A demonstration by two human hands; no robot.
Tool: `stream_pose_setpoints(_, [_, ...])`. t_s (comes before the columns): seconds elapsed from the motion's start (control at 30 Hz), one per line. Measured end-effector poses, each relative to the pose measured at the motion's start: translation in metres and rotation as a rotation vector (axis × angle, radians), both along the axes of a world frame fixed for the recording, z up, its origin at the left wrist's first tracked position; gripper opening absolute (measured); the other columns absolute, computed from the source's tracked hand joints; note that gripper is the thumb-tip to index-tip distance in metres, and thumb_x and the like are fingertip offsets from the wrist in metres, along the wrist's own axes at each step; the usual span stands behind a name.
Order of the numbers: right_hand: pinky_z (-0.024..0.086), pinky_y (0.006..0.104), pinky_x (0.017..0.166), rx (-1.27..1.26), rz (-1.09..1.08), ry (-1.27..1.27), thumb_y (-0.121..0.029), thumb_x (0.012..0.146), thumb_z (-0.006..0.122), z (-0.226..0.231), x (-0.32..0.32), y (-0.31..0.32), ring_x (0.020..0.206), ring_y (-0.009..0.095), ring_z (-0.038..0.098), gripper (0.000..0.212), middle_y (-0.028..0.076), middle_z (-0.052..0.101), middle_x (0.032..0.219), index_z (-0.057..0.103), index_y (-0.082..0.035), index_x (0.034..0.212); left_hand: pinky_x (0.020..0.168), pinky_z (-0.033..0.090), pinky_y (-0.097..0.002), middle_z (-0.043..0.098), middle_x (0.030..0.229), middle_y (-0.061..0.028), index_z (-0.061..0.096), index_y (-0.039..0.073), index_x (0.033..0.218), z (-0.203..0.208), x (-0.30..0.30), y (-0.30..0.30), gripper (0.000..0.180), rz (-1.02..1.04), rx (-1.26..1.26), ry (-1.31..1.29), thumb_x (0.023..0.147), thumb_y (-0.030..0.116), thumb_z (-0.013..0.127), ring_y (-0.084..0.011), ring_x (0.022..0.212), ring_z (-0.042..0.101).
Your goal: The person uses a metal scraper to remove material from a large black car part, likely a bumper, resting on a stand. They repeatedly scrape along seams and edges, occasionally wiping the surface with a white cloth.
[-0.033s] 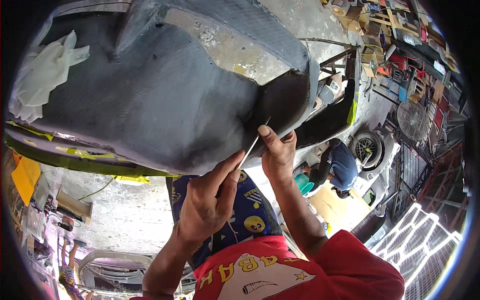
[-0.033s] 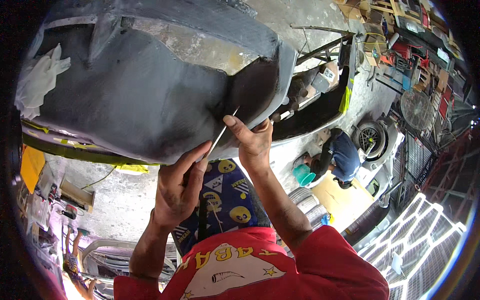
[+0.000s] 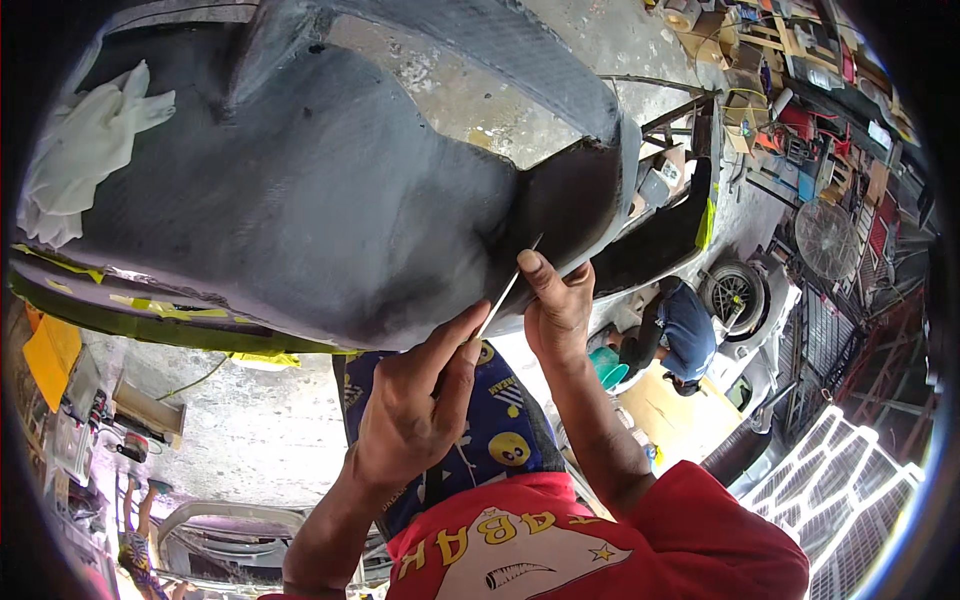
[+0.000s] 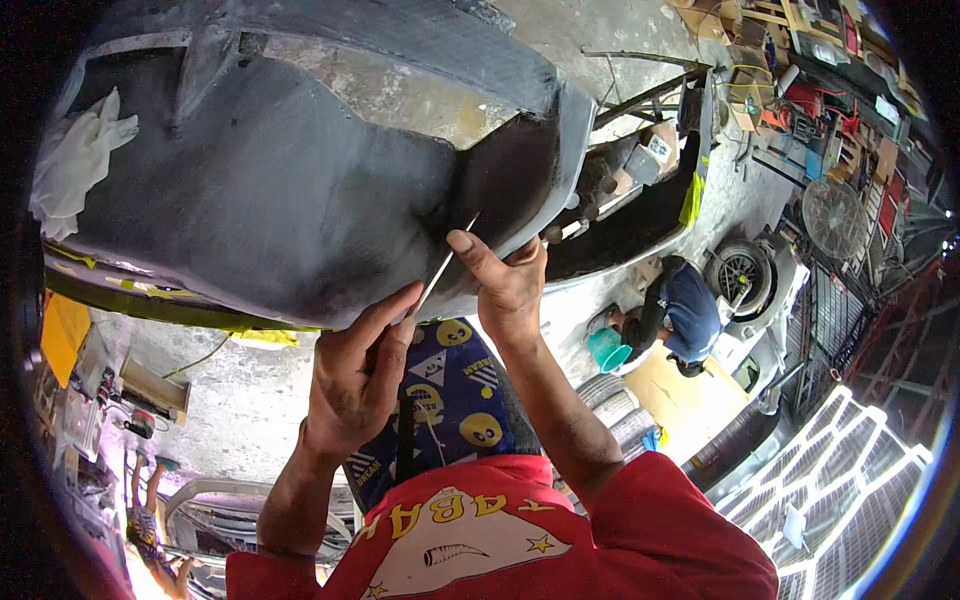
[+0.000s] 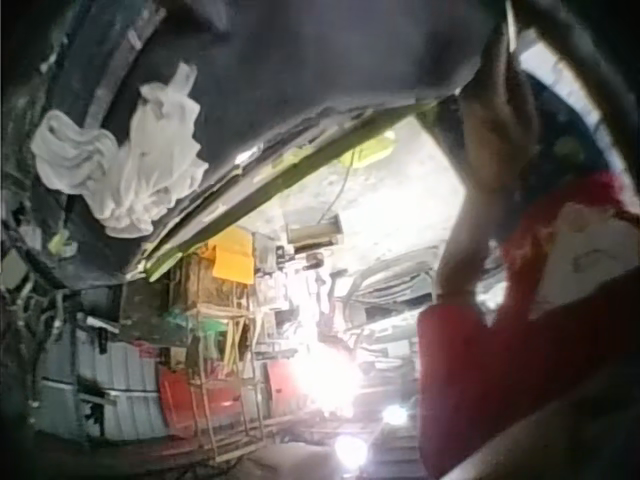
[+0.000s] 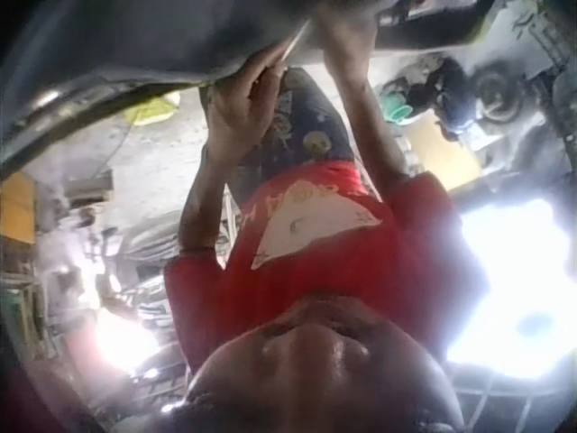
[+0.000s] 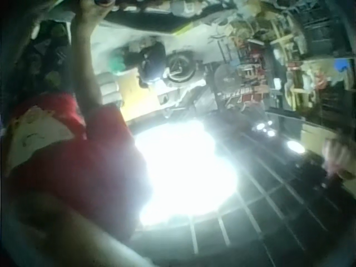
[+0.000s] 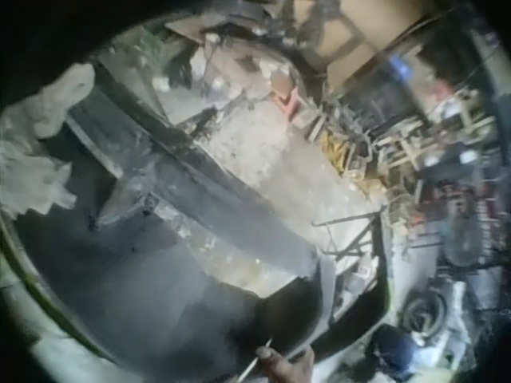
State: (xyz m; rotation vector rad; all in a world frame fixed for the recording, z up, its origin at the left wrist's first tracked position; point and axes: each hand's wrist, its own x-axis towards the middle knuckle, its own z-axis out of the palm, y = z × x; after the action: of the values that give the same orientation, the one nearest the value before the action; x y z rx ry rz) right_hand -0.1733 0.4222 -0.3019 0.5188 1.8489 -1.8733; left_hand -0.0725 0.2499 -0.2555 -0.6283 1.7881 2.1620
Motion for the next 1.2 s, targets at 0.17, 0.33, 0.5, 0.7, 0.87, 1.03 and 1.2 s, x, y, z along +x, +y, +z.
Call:
stream_pose_setpoints(0.17, [0.055,0.0313,0.09,-0.019,-0.035,-0.008,-0.008,0.082,0.091,0.0,0.001,-0.003,0.093,0.015,0.071,0.034,0.006,0.077,0.105,0.074,0.0,0.11,0.071,0.057,-0.0322,0.076,0.106,-0.0255,0.062,-0.006,0.137,-0.009,0.0,0.003,0.034,0.029,-0.123,0.171,0.104,-0.002,0.058,-0.024,0.082,0.077])
stream_pose_setpoints(0.33, [0.055,0.032,0.09,-0.002,-0.049,-0.015,-0.008,0.081,0.092,0.003,-0.001,-0.006,0.092,0.015,0.071,0.035,0.006,0.077,0.103,0.074,0.0,0.11,0.069,0.057,-0.0323,0.076,0.103,-0.0261,0.062,-0.007,0.137,0.001,-0.005,-0.001,0.033,-0.022,-0.094,0.094,0.104,-0.002,0.058,-0.0201,0.073,0.074])
stream_pose_setpoints(0.5, [0.055,0.0315,0.088,-0.007,-0.064,0.0,-0.008,0.081,0.091,0.002,0.0,-0.007,0.09,0.014,0.071,0.035,0.005,0.077,0.102,0.074,-0.001,0.11,0.066,0.056,-0.0329,0.076,0.096,-0.0242,0.063,-0.007,0.135,-0.004,-0.008,-0.003,0.032,0.021,-0.111,0.178,0.104,-0.002,0.058,-0.0216,0.07,0.074])
stream_pose_setpoints(0.7, [0.054,0.0302,0.089,0.013,-0.069,-0.058,-0.009,0.083,0.09,0.004,-0.001,-0.004,0.092,0.013,0.07,0.034,0.004,0.076,0.105,0.074,-0.002,0.112,0.076,0.058,-0.0321,0.077,0.105,-0.0246,0.065,-0.004,0.138,0.016,-0.028,-0.032,0.035,-0.238,-0.105,-0.01,0.103,0.001,0.059,-0.021,0.085,0.076])
stream_pose_setpoints(0.87, [0.052,0.0258,0.086,0.013,-0.086,-0.066,-0.016,0.085,0.091,0.009,-0.002,-0.014,0.091,0.008,0.067,0.032,-0.002,0.073,0.101,0.072,-0.007,0.11,0.074,0.057,-0.0332,0.077,0.099,-0.0247,0.067,-0.002,0.136,0.019,-0.038,-0.04,0.034,-0.222,-0.078,-0.03,0.102,0.0,0.061,-0.0196,0.082,0.075])
stream_pose_setpoints(1.03, [0.052,0.0257,0.086,0.007,-0.067,-0.065,-0.016,0.087,0.089,0.007,-0.001,-0.011,0.091,0.008,0.067,0.03,-0.002,0.073,0.101,0.073,-0.007,0.11,0.074,0.057,-0.0338,0.077,0.101,-0.0252,0.067,-0.004,0.136,0.018,-0.032,-0.032,0.034,-0.295,-0.199,0.034,0.103,0.0,0.059,-0.0209,0.084,0.076])
stream_pose_setpoints(1.2, [0.053,0.0277,0.089,0.009,-0.056,-0.057,-0.014,0.086,0.089,0.003,0.001,-0.005,0.092,0.01,0.068,0.031,0.001,0.075,0.103,0.073,-0.005,0.111,0.065,0.054,-0.0332,0.077,0.093,-0.0193,0.063,-0.004,0.14,0.012,-0.029,-0.029,0.036,-0.166,-0.035,0.008,0.105,0.004,0.057,-0.018,0.074,0.073])
